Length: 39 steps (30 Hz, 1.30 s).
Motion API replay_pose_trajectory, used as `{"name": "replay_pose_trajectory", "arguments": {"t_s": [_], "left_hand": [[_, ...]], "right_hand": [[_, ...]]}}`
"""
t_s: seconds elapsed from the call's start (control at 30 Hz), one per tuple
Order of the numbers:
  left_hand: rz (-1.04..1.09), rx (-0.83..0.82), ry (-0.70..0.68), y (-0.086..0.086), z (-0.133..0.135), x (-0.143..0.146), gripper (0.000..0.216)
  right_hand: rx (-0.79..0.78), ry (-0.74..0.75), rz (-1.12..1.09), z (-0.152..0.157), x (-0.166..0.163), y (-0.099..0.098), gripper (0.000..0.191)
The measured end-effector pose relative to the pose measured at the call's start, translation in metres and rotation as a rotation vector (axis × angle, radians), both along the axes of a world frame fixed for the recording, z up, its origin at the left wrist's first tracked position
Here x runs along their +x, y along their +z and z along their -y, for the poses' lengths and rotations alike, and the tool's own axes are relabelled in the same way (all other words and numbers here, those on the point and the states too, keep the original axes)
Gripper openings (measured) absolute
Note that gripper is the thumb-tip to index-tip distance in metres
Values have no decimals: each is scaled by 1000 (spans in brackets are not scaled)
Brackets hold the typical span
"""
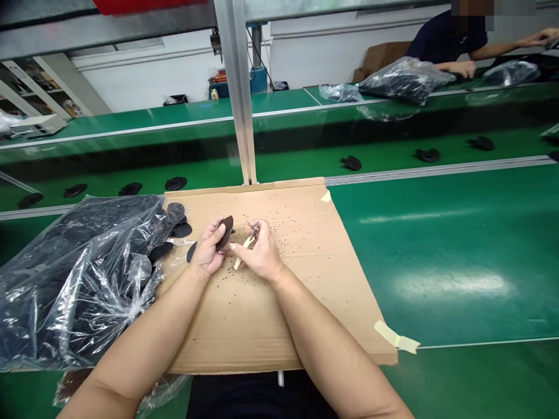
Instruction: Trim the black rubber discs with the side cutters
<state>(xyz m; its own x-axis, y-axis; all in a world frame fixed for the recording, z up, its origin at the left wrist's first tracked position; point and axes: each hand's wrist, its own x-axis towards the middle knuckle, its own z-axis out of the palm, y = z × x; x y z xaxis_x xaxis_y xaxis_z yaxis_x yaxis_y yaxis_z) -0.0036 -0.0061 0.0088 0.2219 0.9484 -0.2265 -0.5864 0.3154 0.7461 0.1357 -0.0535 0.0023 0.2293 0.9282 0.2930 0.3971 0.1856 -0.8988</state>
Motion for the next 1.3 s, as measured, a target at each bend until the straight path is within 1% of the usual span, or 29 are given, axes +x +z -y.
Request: {"name": "replay_pose_trajectory", "arguments": {"t_s": [0.07, 0.17, 0.2, 0.27, 0.33, 0.4, 0.53, 0.7, 0.97, 1.13, 1.3], "left_hand": [[41, -12, 19, 0, -5, -4, 52], [108, -38, 11, 1, -9, -9, 43], [117, -40, 10, 2, -10, -10, 41], [118, -30, 9, 2, -10, -10, 41], [107, -16, 12, 2, -10, -10, 43], [95, -6, 17, 1, -10, -10, 46], [70, 6, 15, -1, -10, -10, 51], [71, 16, 13, -2, -10, -10, 52], [17, 20, 41, -4, -11, -11, 59], [-40, 20, 83, -5, -11, -11, 59], [-82, 18, 122, -5, -10, -10, 58]], "right_hand": [[-7, 36, 62, -1, -1, -1, 57], [116, 101, 211, 1, -5, 0, 40], [164, 110, 278, 2, -6, 2, 39], [217, 90, 429, 3, -6, 4, 44], [225, 46, 568, 3, -3, 6, 47], [241, 27, 648, 2, 1, 5, 45], [306, 49, 685, -1, 8, 3, 38], [309, 79, 702, -1, 9, 5, 35], [221, 83, 789, 0, 9, 8, 34], [193, 95, 849, 0, 11, 10, 33], [111, 131, 875, 0, 12, 15, 32]]}}
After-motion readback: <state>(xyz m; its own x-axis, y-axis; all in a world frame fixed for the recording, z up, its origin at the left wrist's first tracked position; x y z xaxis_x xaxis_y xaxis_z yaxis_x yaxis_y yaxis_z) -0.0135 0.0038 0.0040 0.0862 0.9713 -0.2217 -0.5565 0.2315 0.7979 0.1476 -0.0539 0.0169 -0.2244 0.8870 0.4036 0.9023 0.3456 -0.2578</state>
